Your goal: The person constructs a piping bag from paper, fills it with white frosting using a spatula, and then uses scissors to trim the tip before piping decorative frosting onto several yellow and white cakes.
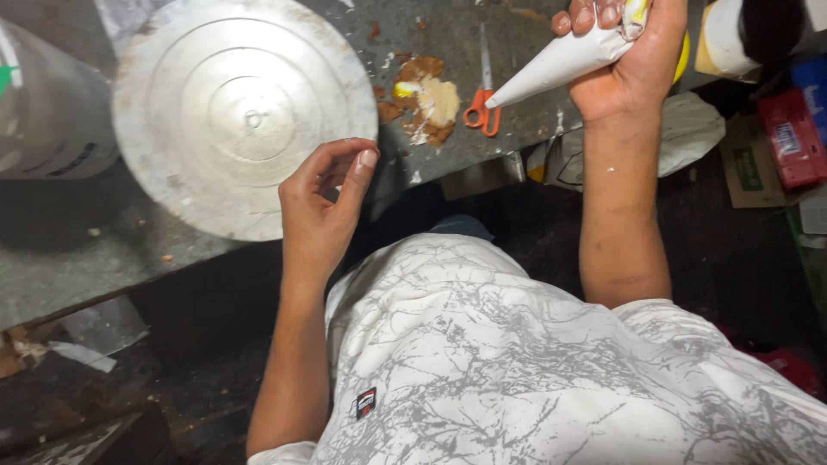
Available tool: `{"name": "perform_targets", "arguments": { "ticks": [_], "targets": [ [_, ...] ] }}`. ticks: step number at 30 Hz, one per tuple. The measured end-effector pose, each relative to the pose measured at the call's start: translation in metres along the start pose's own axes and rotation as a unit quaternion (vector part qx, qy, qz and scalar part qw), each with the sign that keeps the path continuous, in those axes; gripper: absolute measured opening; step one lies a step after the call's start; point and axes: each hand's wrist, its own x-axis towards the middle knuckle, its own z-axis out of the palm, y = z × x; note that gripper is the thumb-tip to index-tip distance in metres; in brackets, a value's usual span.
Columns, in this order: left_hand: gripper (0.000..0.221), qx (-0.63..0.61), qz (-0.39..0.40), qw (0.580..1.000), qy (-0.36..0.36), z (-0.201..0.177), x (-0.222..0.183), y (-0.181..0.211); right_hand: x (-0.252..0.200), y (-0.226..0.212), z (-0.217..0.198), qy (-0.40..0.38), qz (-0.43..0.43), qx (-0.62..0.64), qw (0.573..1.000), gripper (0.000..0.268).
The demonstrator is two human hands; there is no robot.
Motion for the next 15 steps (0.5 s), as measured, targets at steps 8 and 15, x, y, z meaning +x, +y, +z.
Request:
{"name": "perform_targets", "arguments": {
  "ticks": [8, 15],
  "targets": [
    [0.02, -0.009, -0.059, 0.997, -0.053, 0.08, 0.022, 0.0, 0.0, -0.067, -0.043, 0.004, -0.032, -0.028, 0.999, 0.05],
    [0.026, 0.041, -0.11, 0.988, -0.096, 0.157, 0.049, 0.009, 0.007, -0.094, -0.067, 0.08, -0.07, -0.008, 0.994, 0.038]
  ]
}}
